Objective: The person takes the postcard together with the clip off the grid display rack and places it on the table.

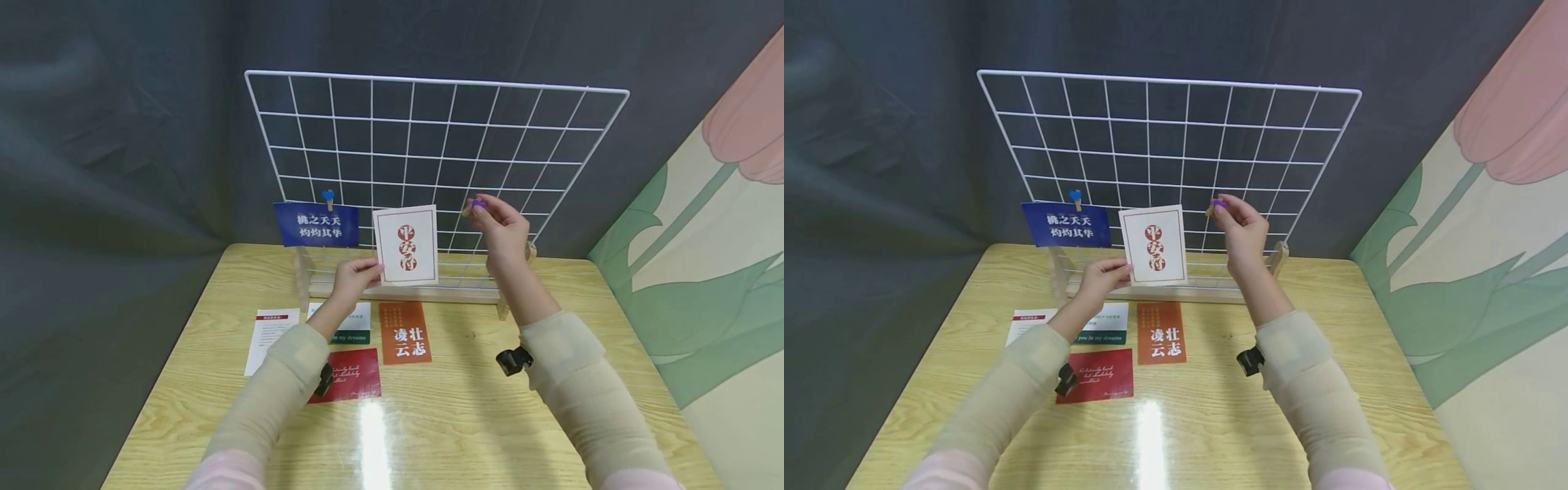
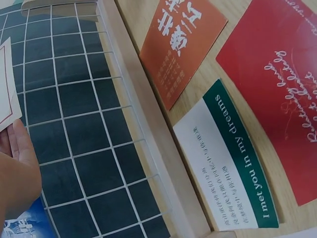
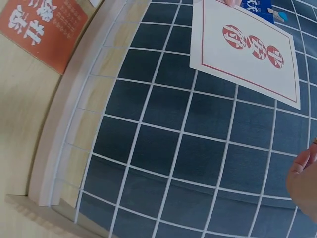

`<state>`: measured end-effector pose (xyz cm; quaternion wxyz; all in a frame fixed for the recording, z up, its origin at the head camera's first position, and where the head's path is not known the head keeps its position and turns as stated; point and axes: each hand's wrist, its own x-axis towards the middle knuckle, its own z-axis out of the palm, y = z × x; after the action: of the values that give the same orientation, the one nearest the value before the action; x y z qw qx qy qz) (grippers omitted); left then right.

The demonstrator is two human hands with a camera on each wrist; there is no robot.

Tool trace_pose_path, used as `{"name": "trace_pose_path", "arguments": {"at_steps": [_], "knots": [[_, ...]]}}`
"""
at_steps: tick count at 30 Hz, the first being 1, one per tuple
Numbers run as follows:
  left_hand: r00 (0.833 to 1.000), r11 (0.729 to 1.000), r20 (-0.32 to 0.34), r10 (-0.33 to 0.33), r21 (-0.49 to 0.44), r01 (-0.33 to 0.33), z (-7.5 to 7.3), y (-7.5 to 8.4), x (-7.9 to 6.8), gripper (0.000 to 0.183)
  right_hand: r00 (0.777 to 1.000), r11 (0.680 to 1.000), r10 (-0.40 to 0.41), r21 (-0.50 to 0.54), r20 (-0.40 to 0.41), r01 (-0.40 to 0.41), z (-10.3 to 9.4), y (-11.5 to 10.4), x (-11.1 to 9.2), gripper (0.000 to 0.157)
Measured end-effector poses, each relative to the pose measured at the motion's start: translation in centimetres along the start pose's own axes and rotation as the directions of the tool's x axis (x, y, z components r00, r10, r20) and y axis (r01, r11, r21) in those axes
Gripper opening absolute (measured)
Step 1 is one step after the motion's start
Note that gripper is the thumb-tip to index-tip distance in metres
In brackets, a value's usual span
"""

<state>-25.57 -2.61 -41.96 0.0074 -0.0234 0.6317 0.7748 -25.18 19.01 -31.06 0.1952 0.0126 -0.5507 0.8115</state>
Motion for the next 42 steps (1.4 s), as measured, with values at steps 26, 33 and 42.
{"name": "trace_pose_path", "arguments": {"at_steps": [26,33,42], "knots": [[0.997,0.996,0.036,-0.072,0.046,0.07,2.6,-3.5,-0.9,0.022,0.997,0.997,0.062,0.054,-0.043,-0.06,-5.7,3.1,-2.1,0.021],[0.995,0.996,0.058,-0.082,0.041,0.08,3.3,-4.5,-1.4,0.021,0.996,0.997,0.05,0.06,-0.068,-0.045,-6.7,3.7,-2.8,0.025],[0.993,0.995,0.066,-0.094,0.045,0.091,3.7,-5.4,-2.2,0.022,0.992,0.998,0.07,0.003,-0.101,-0.071,-7.5,4.4,-3.4,0.025]]}}
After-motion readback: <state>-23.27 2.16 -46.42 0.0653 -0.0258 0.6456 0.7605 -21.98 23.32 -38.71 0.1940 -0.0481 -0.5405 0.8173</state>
